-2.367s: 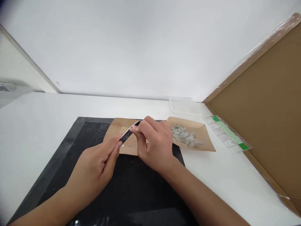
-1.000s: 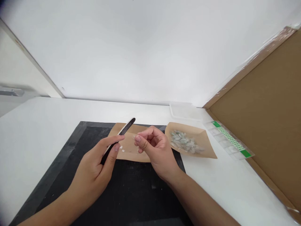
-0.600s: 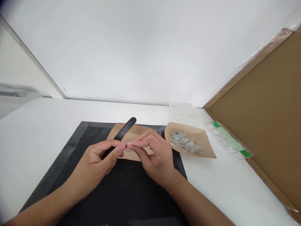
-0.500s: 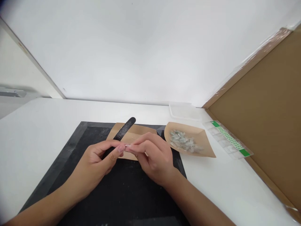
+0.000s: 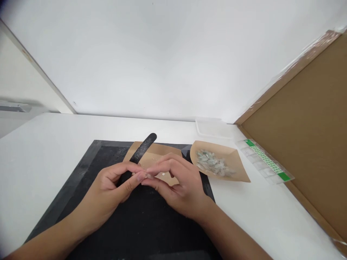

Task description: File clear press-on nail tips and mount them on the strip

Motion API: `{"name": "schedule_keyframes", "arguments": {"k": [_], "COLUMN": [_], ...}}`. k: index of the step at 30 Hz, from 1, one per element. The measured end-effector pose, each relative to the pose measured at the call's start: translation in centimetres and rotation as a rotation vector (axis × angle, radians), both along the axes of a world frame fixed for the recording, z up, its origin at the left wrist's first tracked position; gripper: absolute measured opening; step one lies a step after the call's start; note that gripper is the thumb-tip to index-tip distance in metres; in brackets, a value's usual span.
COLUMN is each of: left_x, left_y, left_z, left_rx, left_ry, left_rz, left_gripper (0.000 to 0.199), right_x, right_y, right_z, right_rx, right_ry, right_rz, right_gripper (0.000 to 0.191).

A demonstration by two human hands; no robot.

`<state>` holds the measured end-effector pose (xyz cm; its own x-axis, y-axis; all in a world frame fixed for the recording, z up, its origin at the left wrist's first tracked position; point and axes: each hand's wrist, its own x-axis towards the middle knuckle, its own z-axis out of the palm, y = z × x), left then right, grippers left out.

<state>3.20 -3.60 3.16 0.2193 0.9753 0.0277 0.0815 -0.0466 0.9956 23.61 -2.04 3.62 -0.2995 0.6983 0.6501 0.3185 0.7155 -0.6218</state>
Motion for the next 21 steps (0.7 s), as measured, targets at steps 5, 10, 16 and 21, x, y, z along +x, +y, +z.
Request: {"name": "schedule_keyframes", "arguments": {"k": [5, 10, 16, 21], "left_x": [-0.01, 0.09, 0.13, 0.03], "left_y": [0.07, 0.18, 0.06, 0.05], "left_z": [-0.13, -0.35, -0.37, -0.39], "left_rx": [0.012, 0.047, 0.061, 0.137], "left_ry": [-0.008, 0.037, 0.046, 0.163], "left_rz": [-0.001, 0.046, 0.054, 0.059], "left_gripper": [0.018, 0.019, 0.021, 0.02], "right_x": [0.1, -0.06, -0.3, -0.43], "right_y": [0.17, 0.09, 0.1, -0.09], "right_z": [-0.3, -0.71, -0.58, -0.79], "right_rx": [-0.299, -0.605, -0.456, -0.469], "right_ry": [0.135, 0.215, 0.177, 0.167], "right_rz": [0.106, 0.101, 0.083, 0.072], "right_gripper": [0.022, 0.011, 0.008, 0.008]}}
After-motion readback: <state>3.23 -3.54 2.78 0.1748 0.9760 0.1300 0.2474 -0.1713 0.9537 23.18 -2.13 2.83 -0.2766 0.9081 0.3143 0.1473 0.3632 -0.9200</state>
